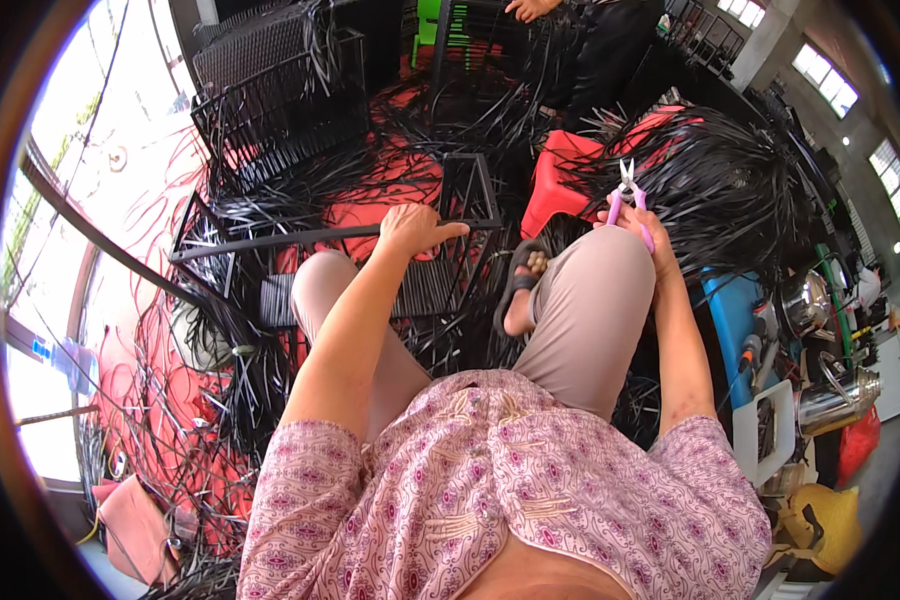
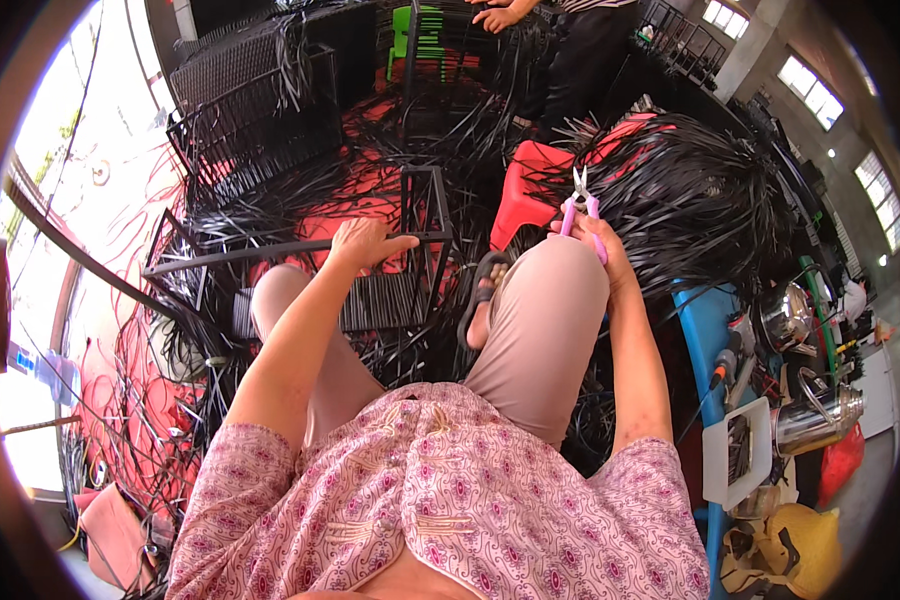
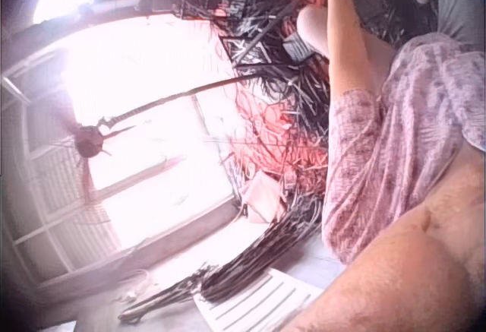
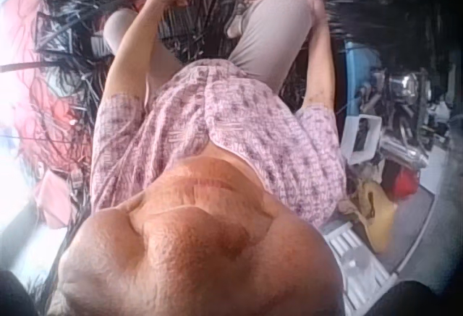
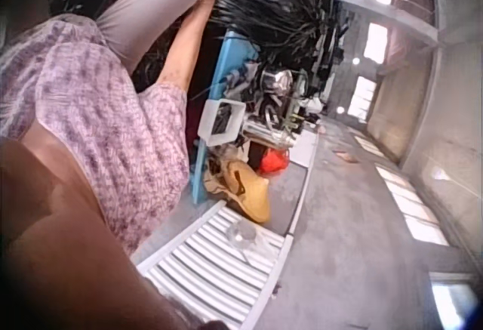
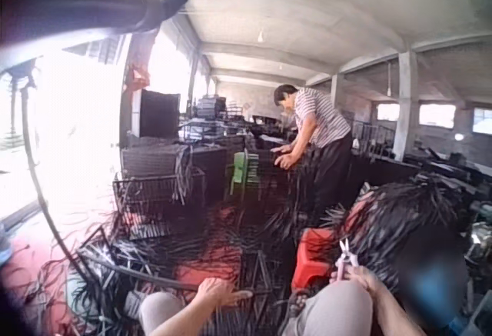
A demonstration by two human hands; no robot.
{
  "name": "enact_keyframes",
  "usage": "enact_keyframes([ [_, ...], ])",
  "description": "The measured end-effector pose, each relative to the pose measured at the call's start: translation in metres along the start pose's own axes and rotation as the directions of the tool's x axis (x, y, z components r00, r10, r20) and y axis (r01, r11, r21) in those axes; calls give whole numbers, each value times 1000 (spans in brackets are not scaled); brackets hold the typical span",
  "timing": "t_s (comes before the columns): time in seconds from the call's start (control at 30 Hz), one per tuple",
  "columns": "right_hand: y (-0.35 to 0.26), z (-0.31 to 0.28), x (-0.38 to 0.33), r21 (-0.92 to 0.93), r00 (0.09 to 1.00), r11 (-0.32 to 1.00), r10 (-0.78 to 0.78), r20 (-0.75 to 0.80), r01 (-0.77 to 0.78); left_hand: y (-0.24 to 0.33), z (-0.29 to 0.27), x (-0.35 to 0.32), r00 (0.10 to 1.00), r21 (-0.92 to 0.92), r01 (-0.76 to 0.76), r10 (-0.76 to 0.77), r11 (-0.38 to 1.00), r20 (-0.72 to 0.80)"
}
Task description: The person weaves black plastic strips onto a metal furniture frame, using a staple gun and pliers to secure and trim the material.
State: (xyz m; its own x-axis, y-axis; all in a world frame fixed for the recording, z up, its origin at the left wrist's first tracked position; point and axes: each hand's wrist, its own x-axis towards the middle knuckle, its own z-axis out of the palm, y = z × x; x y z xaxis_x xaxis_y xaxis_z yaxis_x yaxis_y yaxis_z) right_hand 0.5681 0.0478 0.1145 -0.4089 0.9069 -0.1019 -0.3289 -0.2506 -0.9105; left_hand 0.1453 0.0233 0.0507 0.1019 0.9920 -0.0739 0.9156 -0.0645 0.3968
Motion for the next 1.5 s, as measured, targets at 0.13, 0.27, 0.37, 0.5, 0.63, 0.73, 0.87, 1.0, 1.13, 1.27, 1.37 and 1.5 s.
enact_keyframes([
  [0.13, 24, -40, 48, 4, 994, 994, -107, 28, 107, -4, -2, 20, 983, 93, -83, 97, 992, -154],
  [0.27, 54, -53, 78, 104, 985, 989, 117, -127, -104, 7, -12, 41, 996, 130, -44, 53, 991, -67],
  [0.37, 100, -64, 97, 212, 924, 958, 250, -290, -193, 1, -3, 48, 998, 122, -21, 29, 992, -63],
  [0.5, 130, -83, 138, 245, 907, 954, 251, -337, -173, 12, -15, 28, 991, 193, -41, 65, 980, -118],
  [0.63, 122, -123, 195, -277, 906, 958, -53, -420, -73, 12, -7, 45, 996, 193, -23, 40, 981, -86],
  [0.73, 94, -135, 234, -437, 882, 899, -227, -413, 27, 19, -7, 54, 999, 272, -22, 34, 962, -39],
  [0.87, 88, -176, 320, -738, 834, 649, -294, -466, -183, 19, -15, 56, 995, 205, -78, 88, 976, -43],
  [1.0, 62, -147, 343, -719, 792, 673, -337, -509, -176, 9, -12, 50, 993, 242, -103, 115, 965, -35],
  [1.13, 87, -167, 337, -504, 907, 863, -191, -375, -26, 10, -7, 61, 992, 221, -100, 114, 970, -50],
  [1.27, 97, -122, 255, -353, 876, 935, -197, -440, 33, 5, 5, 49, 989, 311, -47, 87, 949, -116],
  [1.37, 59, -109, 150, -544, 713, 838, -409, -569, 46, 3, 11, 57, 953, 329, -181, 247, 927, -173],
  [1.5, 4, -85, 36, -547, 507, 801, -586, -632, 245, -11, 14, 50, 972, 331, -131, 186, 934, -142],
])
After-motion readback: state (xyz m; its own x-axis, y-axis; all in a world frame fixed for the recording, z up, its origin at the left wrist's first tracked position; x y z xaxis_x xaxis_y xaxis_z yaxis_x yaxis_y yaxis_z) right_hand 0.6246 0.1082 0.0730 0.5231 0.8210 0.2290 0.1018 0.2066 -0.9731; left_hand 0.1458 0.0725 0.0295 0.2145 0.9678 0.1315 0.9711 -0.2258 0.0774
